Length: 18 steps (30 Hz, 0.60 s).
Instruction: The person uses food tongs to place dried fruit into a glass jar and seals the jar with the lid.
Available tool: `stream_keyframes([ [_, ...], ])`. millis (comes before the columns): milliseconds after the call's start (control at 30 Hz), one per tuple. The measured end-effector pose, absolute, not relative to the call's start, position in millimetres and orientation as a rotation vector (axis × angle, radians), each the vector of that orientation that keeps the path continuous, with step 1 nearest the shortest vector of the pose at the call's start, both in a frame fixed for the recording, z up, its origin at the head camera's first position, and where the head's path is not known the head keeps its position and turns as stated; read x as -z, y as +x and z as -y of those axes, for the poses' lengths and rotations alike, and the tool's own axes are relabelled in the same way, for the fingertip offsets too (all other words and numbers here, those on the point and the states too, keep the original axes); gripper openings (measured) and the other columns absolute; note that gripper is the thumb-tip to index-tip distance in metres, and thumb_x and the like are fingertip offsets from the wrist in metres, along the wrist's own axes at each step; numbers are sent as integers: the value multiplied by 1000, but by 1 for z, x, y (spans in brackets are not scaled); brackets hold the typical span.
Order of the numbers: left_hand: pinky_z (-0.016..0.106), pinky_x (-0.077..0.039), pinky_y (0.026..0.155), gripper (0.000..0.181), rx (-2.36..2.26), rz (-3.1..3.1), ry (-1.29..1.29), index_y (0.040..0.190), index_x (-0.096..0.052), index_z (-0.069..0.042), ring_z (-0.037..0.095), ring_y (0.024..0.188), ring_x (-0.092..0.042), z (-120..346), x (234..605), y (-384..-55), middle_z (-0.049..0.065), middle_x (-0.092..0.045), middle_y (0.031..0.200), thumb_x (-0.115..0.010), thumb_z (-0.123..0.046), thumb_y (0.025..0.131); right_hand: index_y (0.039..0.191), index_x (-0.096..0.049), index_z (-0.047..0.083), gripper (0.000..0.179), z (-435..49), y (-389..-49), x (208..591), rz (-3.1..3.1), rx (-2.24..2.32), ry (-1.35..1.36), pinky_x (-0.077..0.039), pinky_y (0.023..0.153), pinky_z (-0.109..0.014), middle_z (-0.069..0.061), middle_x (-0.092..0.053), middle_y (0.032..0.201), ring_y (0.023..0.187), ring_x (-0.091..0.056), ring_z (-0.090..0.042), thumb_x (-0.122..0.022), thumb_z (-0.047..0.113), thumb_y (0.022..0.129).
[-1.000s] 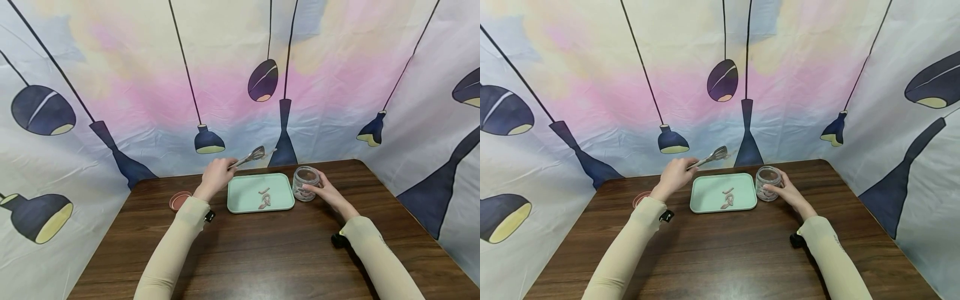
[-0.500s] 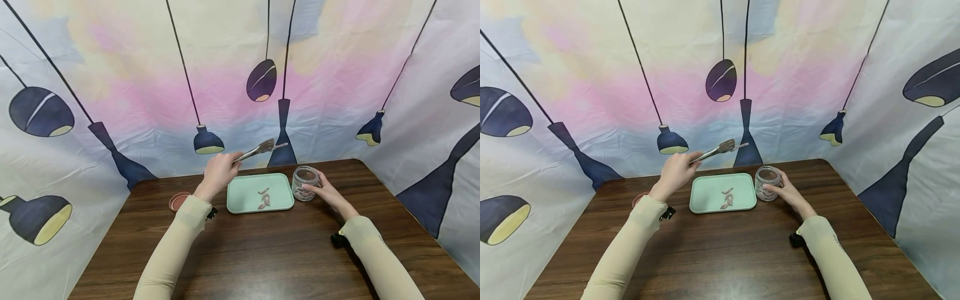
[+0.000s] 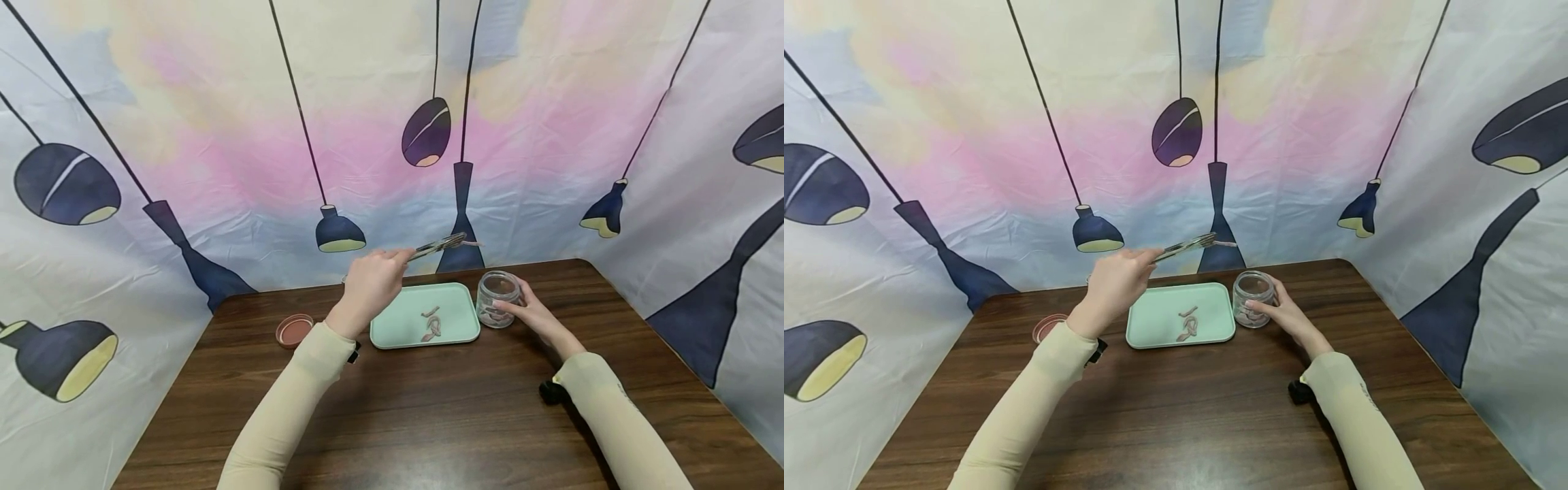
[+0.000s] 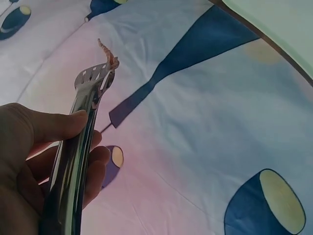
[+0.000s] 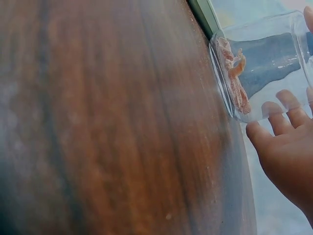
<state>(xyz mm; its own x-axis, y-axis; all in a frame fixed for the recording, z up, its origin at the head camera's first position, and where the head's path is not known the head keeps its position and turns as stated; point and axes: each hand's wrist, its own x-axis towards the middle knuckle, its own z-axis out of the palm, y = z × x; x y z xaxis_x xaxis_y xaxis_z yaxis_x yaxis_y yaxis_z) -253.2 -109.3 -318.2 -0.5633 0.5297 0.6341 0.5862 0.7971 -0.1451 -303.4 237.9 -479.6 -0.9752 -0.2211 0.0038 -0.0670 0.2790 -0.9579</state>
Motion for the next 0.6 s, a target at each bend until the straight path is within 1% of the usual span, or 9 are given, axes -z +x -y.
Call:
stream_keyframes([
  [100,31,-47,44,30,68,2249,-845,123,-74,-14,25,86,-72,104,321,-252,5,-76,109,-66,-5,95,164,-1,20,97,-238,-303,479,-2400,1793,-273,-16,113,-69,-19,-2,167,152,1,-45,-68,40,97],
  [367,29,-43,42,33,18,2204,-878,121,-75,-15,23,81,-71,91,328,-252,3,-76,107,-64,-1,94,164,-1,20,97,-237,-302,480,-2385,1807,-274,-18,113,-67,-22,-11,165,151,-5,-45,-69,38,97],
  [533,26,-41,42,36,-54,2203,-898,121,-75,-17,20,80,-70,81,333,-253,0,-76,109,-61,2,93,164,-2,21,96,-238,-302,480,-2382,1815,-272,-18,113,-67,-21,-11,165,152,-5,-44,-68,38,97],
  [600,25,-41,43,37,-89,2210,-907,121,-75,-18,18,80,-69,77,335,-254,-1,-75,109,-61,2,92,164,-1,21,96,-238,-302,480,-2386,1811,-271,-17,113,-68,-20,-8,166,152,-4,-44,-68,39,97],
])
